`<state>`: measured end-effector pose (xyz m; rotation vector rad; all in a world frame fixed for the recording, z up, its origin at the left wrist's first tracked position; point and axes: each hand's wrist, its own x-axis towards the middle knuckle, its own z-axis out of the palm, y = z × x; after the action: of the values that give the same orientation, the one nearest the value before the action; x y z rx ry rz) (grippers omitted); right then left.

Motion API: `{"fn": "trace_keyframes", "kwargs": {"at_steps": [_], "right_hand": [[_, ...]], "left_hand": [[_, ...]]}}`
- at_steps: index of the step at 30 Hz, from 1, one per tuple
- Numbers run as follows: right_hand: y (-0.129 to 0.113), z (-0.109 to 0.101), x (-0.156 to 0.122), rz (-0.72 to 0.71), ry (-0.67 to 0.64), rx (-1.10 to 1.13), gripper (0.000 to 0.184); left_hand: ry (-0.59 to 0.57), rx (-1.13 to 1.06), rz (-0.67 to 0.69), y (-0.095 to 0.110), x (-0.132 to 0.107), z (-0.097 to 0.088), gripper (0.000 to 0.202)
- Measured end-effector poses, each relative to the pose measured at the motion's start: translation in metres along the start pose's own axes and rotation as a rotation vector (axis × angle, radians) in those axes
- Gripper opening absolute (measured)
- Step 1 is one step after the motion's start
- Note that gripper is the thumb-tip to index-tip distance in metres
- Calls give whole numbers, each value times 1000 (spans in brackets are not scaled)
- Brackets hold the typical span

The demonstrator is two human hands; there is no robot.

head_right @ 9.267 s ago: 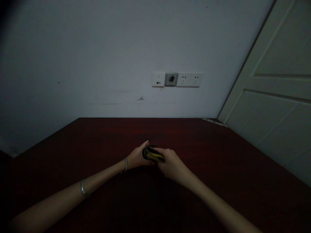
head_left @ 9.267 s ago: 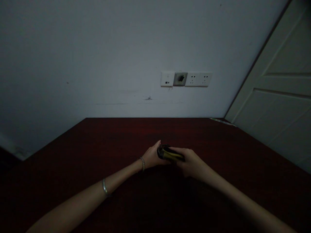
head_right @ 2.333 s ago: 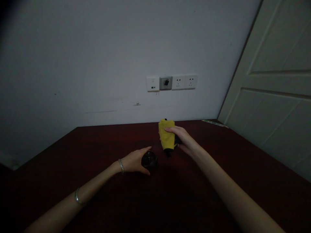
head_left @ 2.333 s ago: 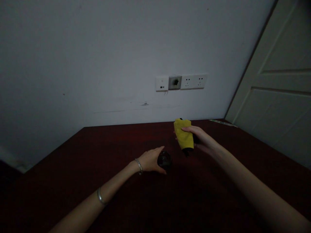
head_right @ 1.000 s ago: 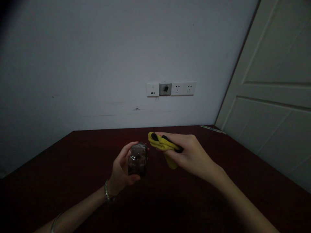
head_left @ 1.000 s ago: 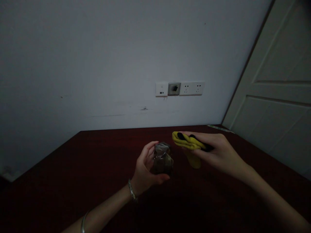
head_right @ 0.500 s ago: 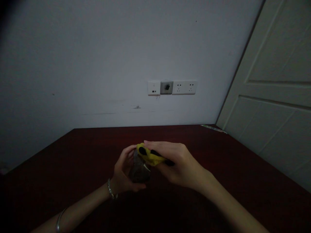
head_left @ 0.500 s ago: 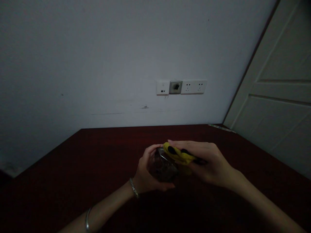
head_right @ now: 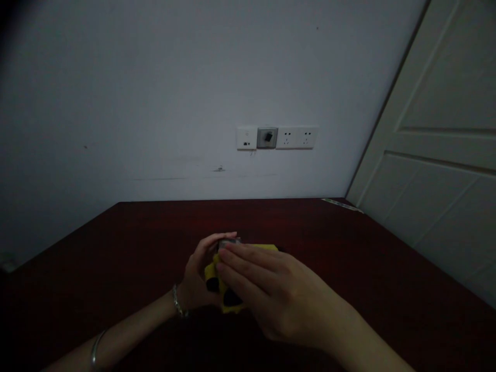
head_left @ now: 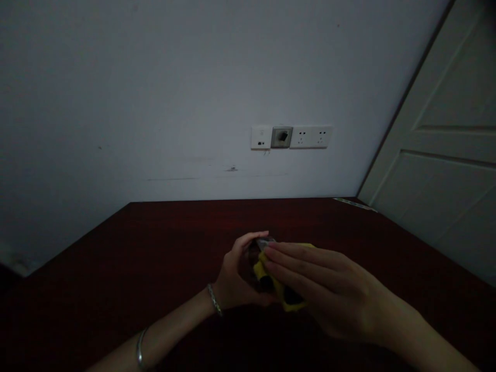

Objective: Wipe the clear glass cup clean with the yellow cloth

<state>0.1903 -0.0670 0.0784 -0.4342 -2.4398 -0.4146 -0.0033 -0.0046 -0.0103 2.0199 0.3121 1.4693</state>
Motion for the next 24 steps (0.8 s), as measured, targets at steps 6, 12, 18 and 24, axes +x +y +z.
{"fn": "trace_keyframes", "kwargs": {"at_steps": [6, 12, 18, 24], "right_hand": [[4, 10, -5, 71, 117, 94, 49], [7, 14, -10, 232, 163, 202, 57], [-3, 10, -7, 38, 45, 18, 47], [2, 9, -9, 94, 41, 91, 54]], "left_hand": [[45, 139, 50, -10, -7, 0, 103], [47, 147, 39, -15, -12, 0, 105], [50, 137, 57, -12, -6, 0, 104], [48, 218, 82, -8, -2, -3, 103]]}}
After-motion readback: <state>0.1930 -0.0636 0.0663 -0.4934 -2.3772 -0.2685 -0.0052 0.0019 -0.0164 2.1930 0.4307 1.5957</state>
